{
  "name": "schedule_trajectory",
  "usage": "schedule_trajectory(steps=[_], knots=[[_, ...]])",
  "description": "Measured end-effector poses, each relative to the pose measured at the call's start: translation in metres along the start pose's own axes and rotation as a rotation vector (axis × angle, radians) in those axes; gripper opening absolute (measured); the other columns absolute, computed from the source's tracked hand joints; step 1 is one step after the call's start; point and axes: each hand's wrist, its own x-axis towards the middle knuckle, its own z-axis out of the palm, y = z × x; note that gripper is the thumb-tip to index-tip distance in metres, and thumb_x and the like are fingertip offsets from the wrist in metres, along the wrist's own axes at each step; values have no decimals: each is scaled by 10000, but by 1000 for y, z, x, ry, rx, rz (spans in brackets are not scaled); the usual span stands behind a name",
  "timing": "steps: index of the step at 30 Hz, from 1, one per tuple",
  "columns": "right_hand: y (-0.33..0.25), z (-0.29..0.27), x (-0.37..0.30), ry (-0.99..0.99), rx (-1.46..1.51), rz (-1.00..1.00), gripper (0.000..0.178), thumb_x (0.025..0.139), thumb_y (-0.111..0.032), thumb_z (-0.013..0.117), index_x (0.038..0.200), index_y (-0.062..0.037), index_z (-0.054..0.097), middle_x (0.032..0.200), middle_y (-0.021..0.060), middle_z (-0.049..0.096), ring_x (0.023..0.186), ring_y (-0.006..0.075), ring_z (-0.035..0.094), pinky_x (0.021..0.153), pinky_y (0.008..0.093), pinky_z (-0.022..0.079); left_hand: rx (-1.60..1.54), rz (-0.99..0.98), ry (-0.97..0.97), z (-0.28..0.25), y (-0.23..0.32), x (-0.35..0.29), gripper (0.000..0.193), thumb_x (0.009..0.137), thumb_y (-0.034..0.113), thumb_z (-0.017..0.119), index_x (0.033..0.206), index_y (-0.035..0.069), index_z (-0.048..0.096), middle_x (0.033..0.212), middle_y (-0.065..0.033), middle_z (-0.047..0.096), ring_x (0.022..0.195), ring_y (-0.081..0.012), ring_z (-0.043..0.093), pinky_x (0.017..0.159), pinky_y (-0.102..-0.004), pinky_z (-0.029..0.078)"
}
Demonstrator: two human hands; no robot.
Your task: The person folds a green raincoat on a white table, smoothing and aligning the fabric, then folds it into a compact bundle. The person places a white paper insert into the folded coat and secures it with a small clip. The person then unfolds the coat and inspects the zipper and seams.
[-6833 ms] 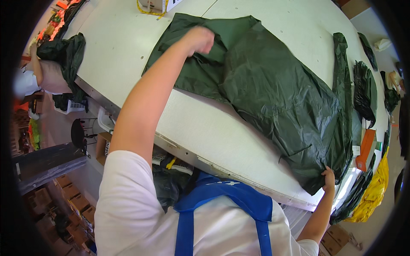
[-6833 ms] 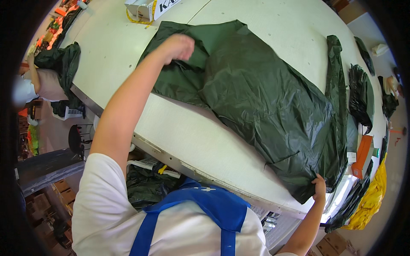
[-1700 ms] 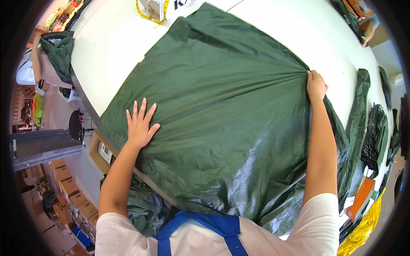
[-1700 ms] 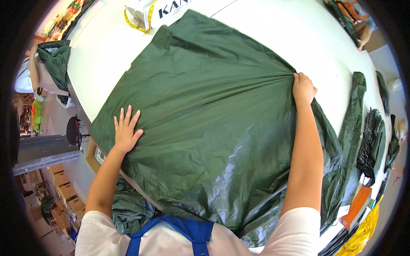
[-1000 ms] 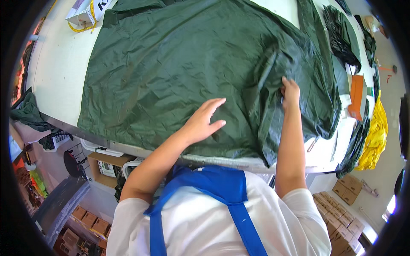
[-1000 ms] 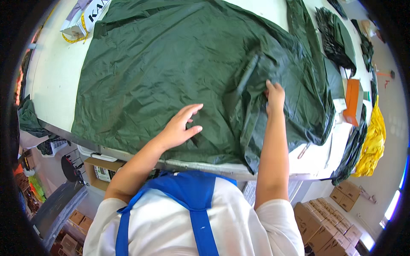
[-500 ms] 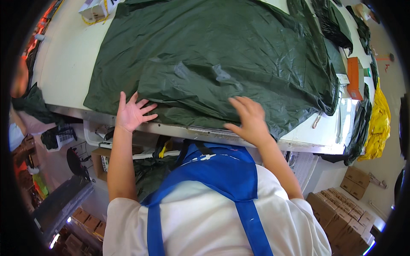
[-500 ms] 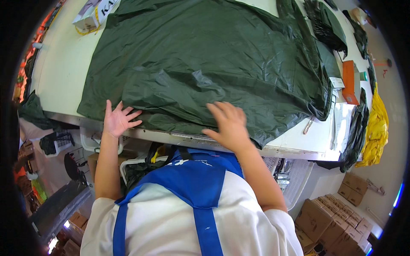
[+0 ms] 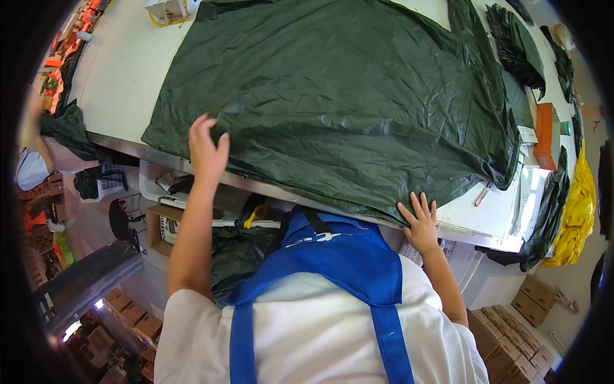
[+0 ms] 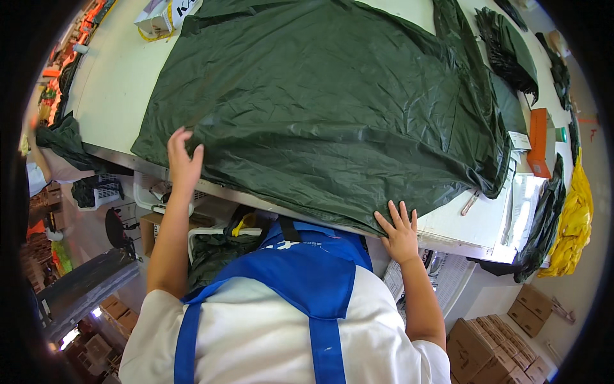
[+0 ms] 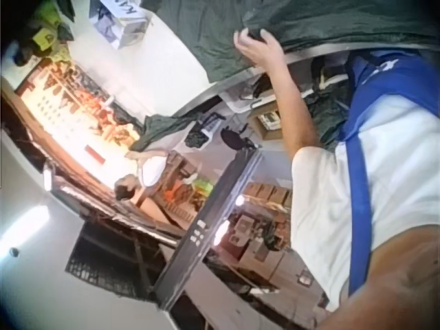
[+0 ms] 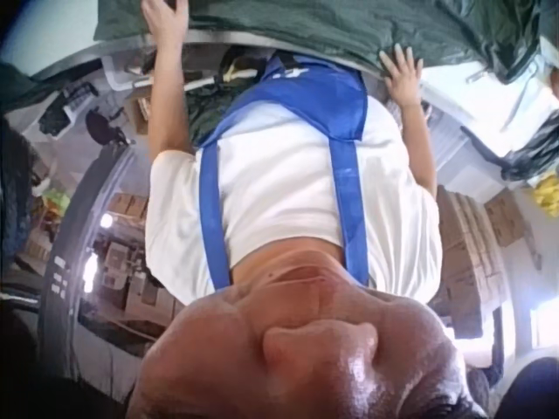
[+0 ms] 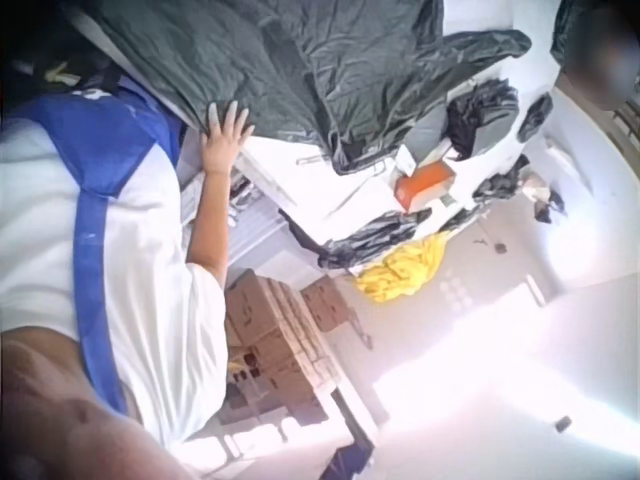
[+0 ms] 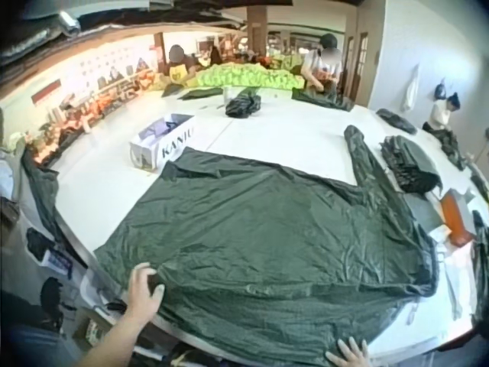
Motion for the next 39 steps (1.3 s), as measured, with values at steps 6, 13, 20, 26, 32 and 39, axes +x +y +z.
schedule_trajectory(steps=[6,13,20,26,32,39], knots=[[9,13,-2,30,24,-63,668,684,-159,704,1311,-314,534,1506,77,306,1402,334,224,1134,551,117,416,-48,-515,64,-27,7,604,911,545,436,1456,329,291,1571,-63,124,1425,-353,140,1117,-593,57],[41,25,-19,252,162,-104,579,631,35,564,1186,-125,609,1342,128,498,1278,348,423,1083,502,308,414,-763,215,28,-102,-27,790,775,383,730,1382,45,354,1342,-200,439,1251,-356,398,1049,-470,306],[27,0,-4,230,177,-95,501,648,72,479,1087,-98,649,1245,115,565,1219,340,469,1034,474,361,-631,-1439,33,-14,-219,-20,248,749,72,730,901,36,537,815,-76,583,671,-177,558,531,-278,458],[41,-31,-14,49,322,-72,448,690,89,463,1076,-60,636,1152,130,619,1169,330,515,1031,417,365,-918,-1359,73,-60,-185,-33,180,784,97,684,811,92,505,674,-4,480,542,-111,488,448,-233,424],[97,-114,2,385,466,295,345,910,-99,535,1203,83,524,1122,250,604,1051,291,587,931,357,432,-971,-825,187,-125,-137,32,173,831,58,637,917,109,496,735,-4,534,618,-104,542,517,-199,446],[147,-127,188,583,190,232,369,923,-297,554,1166,-19,558,1073,251,611,1024,415,576,847,425,463,-342,-5,-261,33,11,153,540,928,393,535,1407,201,376,1401,-144,437,1257,-354,435,976,-541,382]])
